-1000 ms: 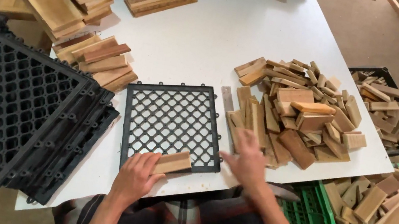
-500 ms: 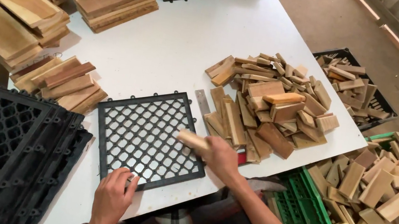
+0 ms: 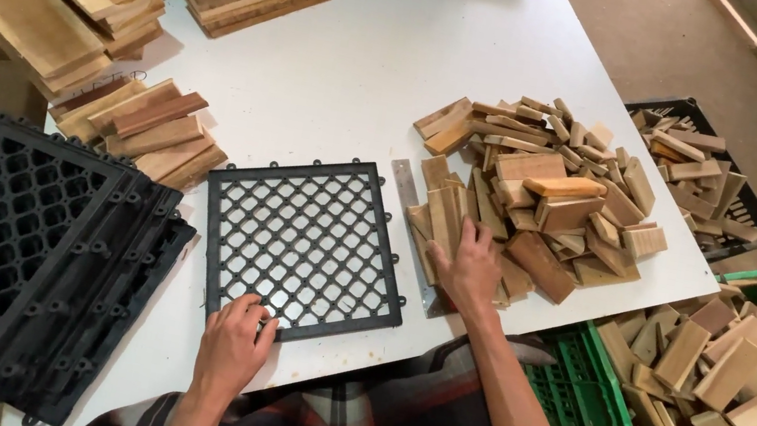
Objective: Assembling interlocking wood tiles by placing wooden slats into a plastic grid and sanding them as needed.
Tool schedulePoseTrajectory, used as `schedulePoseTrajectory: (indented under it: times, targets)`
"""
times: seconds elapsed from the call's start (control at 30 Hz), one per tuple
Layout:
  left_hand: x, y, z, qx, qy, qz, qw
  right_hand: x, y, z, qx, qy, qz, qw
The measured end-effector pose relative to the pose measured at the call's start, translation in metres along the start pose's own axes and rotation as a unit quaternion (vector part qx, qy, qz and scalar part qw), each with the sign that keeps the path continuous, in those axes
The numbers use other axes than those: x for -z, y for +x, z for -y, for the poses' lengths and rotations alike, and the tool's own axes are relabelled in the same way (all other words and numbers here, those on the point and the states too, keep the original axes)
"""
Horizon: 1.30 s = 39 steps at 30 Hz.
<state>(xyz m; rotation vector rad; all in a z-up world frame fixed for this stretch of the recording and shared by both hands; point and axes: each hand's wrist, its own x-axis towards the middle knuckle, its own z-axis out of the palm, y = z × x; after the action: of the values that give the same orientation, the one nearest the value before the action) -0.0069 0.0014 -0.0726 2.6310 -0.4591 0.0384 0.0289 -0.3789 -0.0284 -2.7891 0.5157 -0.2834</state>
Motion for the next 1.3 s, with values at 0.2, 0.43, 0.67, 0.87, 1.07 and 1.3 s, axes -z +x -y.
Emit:
schedulePoseTrajectory:
  times: [0.2, 0.43, 0.67, 0.87, 1.07, 1.3]
  targets:
    - [-0.003, -0.001, 0.002, -0.004, 0.007, 0.004, 1.0, -0.012, -0.002, -0.007, 0.033, -0.014, 0.012, 0.999]
    - [0.009, 0.001, -0.002, 0.014, 0.014, -0.01, 1.0, -0.003, -0.004, 0.001, 0.012, 0.066, 0.003, 0.998]
    - [0.007, 0.001, 0.006, 0.071, 0.033, -0.102, 0.992, 0.003, -0.003, 0.005, -0.019, 0.129, -0.014, 0.991]
    - [0.005, 0.002, 0.012, 0.16, 0.03, -0.052, 0.985, 0.009, -0.004, 0.013, -0.067, 0.176, -0.005, 0.982]
    - [0.033, 0.004, -0.011, 0.187, 0.007, 0.0, 0.982, -0.025, 0.007, -0.017, -0.073, 0.148, -0.008, 0.986]
    - [0.038, 0.004, -0.018, 0.163, -0.006, 0.02, 0.986, -0.04, 0.01, -0.038, -0.087, 0.17, -0.089, 0.978]
